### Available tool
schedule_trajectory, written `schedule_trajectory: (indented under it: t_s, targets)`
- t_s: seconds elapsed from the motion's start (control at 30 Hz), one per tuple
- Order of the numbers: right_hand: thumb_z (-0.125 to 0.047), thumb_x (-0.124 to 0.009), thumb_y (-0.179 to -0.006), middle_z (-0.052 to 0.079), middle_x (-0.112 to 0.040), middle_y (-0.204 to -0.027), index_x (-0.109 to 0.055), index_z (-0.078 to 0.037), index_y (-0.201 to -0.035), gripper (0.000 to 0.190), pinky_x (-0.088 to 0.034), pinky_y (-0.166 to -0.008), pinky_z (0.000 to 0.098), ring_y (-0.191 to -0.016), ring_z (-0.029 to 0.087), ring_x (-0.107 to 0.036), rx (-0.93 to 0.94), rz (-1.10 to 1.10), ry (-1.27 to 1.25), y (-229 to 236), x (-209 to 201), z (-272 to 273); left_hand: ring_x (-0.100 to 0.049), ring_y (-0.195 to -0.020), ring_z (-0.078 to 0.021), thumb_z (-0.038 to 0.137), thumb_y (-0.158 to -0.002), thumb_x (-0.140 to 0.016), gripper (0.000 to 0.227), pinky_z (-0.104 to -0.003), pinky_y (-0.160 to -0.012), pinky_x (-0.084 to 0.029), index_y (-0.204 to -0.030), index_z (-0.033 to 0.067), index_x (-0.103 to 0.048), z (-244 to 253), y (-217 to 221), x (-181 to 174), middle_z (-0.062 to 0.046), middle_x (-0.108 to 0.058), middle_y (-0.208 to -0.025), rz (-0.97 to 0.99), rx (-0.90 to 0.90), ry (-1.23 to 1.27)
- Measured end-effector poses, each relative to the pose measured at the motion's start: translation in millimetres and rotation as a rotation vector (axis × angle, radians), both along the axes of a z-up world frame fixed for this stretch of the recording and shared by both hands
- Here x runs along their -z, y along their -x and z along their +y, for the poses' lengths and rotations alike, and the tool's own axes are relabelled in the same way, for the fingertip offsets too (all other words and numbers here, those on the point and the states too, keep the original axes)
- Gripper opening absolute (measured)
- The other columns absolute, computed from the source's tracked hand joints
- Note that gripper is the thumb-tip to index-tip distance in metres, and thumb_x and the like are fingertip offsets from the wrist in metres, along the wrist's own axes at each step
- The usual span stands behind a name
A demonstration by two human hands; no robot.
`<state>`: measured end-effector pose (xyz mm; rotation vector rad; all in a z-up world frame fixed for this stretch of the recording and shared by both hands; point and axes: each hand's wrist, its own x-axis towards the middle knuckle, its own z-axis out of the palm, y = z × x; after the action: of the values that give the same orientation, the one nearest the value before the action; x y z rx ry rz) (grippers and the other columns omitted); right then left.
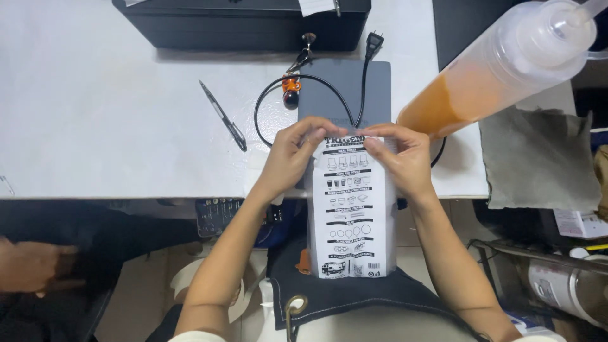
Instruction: Organizing and labeling various food containers, spices, and supplies on a storage shelf.
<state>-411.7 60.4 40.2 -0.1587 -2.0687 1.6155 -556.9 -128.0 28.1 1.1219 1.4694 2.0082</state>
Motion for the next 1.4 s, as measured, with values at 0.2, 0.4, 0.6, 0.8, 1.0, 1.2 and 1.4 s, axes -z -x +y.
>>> schedule_trajectory:
  t_s: [0.2,0.4,0.6,0.8,1.0,1.2,1.4]
  targets:
    - [0.004,-0.073,-0.094,0.015,-0.076,-0.109,-0.074,0.001,-0.104,0.010,-0.057,-0.097,0.0318,-0.104,0.018,-0.072,0.003,0.059,0.067,0,5,0,-0.073,-0.116,-0.0221,0.005,-0.101,-0.058,0.020,-0.036,-0.104,-0.058,-0.112,0.0031,-0.074,-18,9,-12,-0.011,-0.077,-0.119,0.136,0.065,0.096]
    - [0.003,-0.073,-0.095,0.016,-0.075,-0.109,-0.071,0.000,-0.099,0.006,-0.057,-0.099,0.0326,-0.107,0.019,-0.072,-0.011,0.077,0.018,0,1,0,-0.075,-0.114,-0.0220,-0.006,-0.089,-0.062,0.027,-0.035,-0.096,-0.057,-0.107,0.0069,-0.078,-31,22,-12,-0.010,-0.078,-0.118,0.372,0.040,0.162]
    - [0.003,-0.069,-0.094,0.018,-0.074,-0.119,-0.060,-0.003,-0.093,0.011,-0.053,-0.101,0.0337,-0.114,0.020,-0.069,-0.075,0.048,-0.070,9,-10,-1,-0.076,-0.099,-0.0200,0.006,-0.089,-0.077,0.015,-0.031,-0.090,-0.060,-0.104,0.0061,-0.077,-25,77,-52,-0.009,-0.079,-0.107,0.425,-0.084,0.091]
    - [0.002,-0.067,-0.093,0.015,-0.076,-0.102,-0.052,-0.004,-0.101,0.018,-0.058,-0.092,0.0315,-0.103,0.017,-0.072,-0.072,-0.016,0.037,13,-6,-1,-0.073,-0.094,-0.0205,0.007,-0.102,-0.065,0.013,-0.029,-0.080,-0.062,-0.112,0.0017,-0.071,31,152,-97,-0.012,-0.072,-0.110,0.638,-0.660,-0.096]
    - [0.005,-0.067,-0.094,0.014,-0.075,-0.100,-0.052,-0.002,-0.101,0.018,-0.056,-0.095,0.0315,-0.105,0.019,-0.073,-0.064,0.035,-0.012,16,2,5,-0.072,-0.089,-0.0291,0.024,-0.107,-0.063,0.026,-0.039,-0.084,-0.057,-0.101,0.0020,-0.075,91,239,-94,-0.019,-0.072,-0.099,0.678,-0.747,0.216]
    - [0.006,-0.066,-0.094,0.014,-0.075,-0.101,-0.053,-0.002,-0.102,0.017,-0.057,-0.095,0.0317,-0.107,0.019,-0.072,-0.073,0.025,0.044,16,4,7,-0.064,-0.100,-0.0346,0.044,-0.087,-0.088,0.045,-0.044,-0.083,-0.055,-0.096,0.0025,-0.074,90,226,-86,-0.022,-0.067,-0.096,0.768,-0.634,0.308]
    - [0.007,-0.066,-0.095,0.013,-0.074,-0.101,-0.052,-0.002,-0.102,0.018,-0.057,-0.095,0.0313,-0.106,0.018,-0.072,-0.086,0.043,0.027,17,7,8,-0.071,-0.079,-0.0271,0.034,-0.080,-0.089,0.044,-0.041,-0.071,-0.057,-0.102,0.0018,-0.069,108,197,-70,-0.013,-0.074,-0.088,0.678,-0.859,0.099]
